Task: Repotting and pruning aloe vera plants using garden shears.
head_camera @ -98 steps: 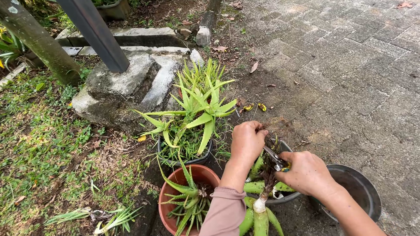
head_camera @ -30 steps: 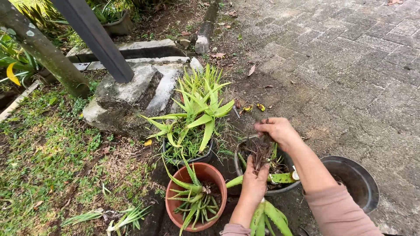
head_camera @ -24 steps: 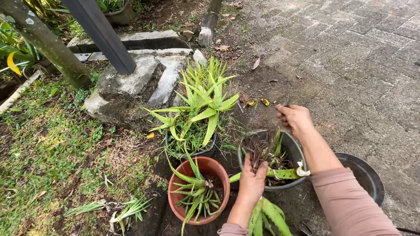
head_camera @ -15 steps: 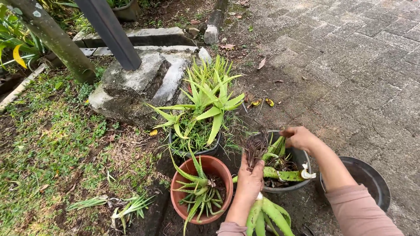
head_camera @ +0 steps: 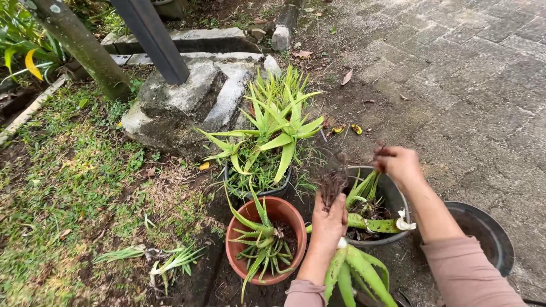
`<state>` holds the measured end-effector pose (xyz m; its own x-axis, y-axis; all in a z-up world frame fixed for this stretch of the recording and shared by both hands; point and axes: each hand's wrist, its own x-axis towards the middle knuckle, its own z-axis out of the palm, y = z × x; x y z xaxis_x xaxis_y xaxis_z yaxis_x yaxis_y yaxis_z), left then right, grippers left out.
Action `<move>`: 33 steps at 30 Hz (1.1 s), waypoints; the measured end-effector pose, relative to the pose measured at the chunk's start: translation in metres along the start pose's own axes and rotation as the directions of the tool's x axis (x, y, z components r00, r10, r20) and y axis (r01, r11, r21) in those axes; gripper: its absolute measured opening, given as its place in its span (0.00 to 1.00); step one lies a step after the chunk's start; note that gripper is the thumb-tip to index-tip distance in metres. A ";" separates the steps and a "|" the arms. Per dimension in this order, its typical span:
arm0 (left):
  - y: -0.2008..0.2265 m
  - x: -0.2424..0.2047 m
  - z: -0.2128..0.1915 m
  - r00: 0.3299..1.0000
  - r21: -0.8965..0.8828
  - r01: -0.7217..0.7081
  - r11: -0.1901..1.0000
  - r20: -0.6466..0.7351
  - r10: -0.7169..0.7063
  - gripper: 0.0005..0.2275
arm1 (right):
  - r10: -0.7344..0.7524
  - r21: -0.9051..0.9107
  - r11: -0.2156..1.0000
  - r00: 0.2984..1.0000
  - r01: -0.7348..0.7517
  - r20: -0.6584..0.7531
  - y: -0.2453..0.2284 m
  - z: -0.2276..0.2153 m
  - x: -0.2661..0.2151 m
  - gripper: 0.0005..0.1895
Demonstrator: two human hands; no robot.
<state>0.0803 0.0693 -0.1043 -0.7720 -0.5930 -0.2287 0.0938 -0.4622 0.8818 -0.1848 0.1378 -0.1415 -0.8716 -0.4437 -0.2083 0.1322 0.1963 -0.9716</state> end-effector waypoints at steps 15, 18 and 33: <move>0.100 0.058 -0.153 0.906 -0.749 -0.380 0.543 -0.420 0.054 0.26 | -0.189 -0.301 0.918 0.954 0.256 0.233 -0.023 -0.109 -0.051 0.14; 0.010 0.140 -0.330 0.913 -0.818 -0.380 0.432 -0.406 0.036 0.31 | -0.426 -0.142 0.868 0.861 0.475 0.278 0.013 -0.117 -0.011 0.15; 0.058 -0.007 -0.235 0.864 -0.849 -0.484 0.211 -0.426 0.269 0.24 | -0.736 0.151 0.554 0.397 0.819 0.549 -0.075 0.186 -0.295 0.11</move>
<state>0.2382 -0.1083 -0.1487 -0.3742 -0.9173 -0.1362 0.9273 -0.3704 -0.0533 0.1505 0.0909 -0.0280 -0.1838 -0.8005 0.5704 -0.5695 -0.3862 -0.7256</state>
